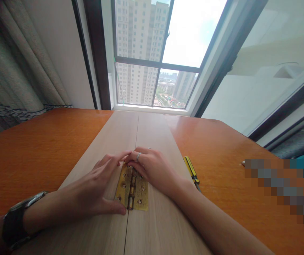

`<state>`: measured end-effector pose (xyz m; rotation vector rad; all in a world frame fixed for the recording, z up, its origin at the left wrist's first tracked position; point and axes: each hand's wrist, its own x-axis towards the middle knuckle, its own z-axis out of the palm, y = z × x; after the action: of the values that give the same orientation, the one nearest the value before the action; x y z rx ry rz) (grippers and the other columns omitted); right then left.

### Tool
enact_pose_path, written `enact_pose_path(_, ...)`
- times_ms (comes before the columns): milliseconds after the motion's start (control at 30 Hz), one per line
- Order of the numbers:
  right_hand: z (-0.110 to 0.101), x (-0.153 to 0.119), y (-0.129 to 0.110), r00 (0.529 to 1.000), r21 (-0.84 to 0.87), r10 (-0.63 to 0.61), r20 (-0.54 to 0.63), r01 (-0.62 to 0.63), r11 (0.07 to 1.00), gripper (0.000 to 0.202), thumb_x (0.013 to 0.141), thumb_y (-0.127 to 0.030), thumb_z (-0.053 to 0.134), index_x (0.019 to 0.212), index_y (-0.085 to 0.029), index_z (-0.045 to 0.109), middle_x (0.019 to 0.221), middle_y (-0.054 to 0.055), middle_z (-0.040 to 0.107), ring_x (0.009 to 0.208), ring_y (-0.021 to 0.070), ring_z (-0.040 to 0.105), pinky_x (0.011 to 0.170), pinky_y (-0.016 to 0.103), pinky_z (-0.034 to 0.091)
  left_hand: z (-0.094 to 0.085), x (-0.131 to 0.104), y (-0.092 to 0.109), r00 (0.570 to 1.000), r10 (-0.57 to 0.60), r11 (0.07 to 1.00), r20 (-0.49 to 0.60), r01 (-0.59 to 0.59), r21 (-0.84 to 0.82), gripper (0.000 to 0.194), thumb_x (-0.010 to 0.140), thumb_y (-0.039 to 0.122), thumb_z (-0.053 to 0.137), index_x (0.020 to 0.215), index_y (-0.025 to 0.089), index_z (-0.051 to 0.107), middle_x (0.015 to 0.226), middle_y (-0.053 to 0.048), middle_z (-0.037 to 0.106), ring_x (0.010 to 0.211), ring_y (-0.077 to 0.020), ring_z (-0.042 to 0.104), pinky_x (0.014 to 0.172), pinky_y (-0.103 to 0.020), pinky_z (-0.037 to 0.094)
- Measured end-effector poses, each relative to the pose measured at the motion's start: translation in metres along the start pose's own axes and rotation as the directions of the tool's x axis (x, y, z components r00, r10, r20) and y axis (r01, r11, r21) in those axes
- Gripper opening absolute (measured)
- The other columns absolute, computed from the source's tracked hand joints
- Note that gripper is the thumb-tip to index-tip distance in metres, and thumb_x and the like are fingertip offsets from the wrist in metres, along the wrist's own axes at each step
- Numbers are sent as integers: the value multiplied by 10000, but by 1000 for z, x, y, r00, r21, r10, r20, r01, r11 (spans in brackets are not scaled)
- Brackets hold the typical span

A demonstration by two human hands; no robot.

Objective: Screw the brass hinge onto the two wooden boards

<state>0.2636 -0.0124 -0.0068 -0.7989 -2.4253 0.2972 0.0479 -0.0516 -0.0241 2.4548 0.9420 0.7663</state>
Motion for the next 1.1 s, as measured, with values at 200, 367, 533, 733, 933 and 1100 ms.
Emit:
enact_pose_path(200, -1, 1, -1, 1000, -2, 9, 1, -9, 1000, 170, 973, -216, 517, 1005, -207, 684, 940, 29, 688, 838, 125, 645, 756, 242, 483, -1, 1, 2, 1000, -14, 1000, 10, 14, -1, 1086, 660, 500, 827, 1493, 252, 174, 1338, -129, 511, 1268, -306, 437, 1077, -477, 382)
enact_pose_path(367, -1, 1, 0, 1000, -9, 7, 10, -6, 1000, 182, 976, -207, 507, 1028, -211, 682, 971, 40, 697, 868, 136, 651, 782, 255, 490, -5, 1, 4, 999, -33, 999, 41, 35, -38, 1050, 687, 553, 788, 1499, 295, 176, 1400, -120, 478, 1311, -315, 407, 1095, -501, 362)
enact_pose_path(533, 1, 1, 1, 1000, -36, 9, 12, -8, 999, 159, 962, -200, 529, 1000, -191, 683, 980, 51, 707, 875, 153, 658, 779, 269, 489, -12, 5, 0, 987, -151, 981, 54, 157, -118, 815, 854, 546, 617, 1507, 291, 202, 1448, -133, 443, 1263, -293, 461, 1040, -480, 406)
enact_pose_path(733, 3, 4, 3, 1000, -68, -9, -16, 8, 998, 123, 942, -199, 566, 939, -184, 688, 876, 39, 689, 768, 135, 629, 694, 242, 455, -21, 18, 3, 964, -199, 954, -174, 150, -259, 432, 937, 458, 503, 1293, 213, 497, 956, -34, 631, 804, -156, 565, 738, -291, 469)
enact_pose_path(933, 3, 5, 2, 999, -94, 28, -21, -29, 995, 74, 894, -221, 645, 845, -178, 680, 825, 27, 681, 689, 125, 593, 668, 244, 433, -25, 43, 6, 974, -120, 971, -190, 75, -228, 238, 935, 250, 473, 1116, 187, 614, 873, -10, 643, 769, -133, 576, 694, -259, 442)
enact_pose_path(1100, 3, 6, 1, 999, -138, 38, -10, -39, 990, 109, 895, -256, 648, 827, -181, 685, 833, 25, 687, 698, 129, 603, 668, 250, 419, -19, 47, -5, 973, -95, 971, -210, 45, -233, 294, 873, 103, 434, 1112, 159, 595, 918, -27, 669, 830, -134, 605, 744, -263, 463)
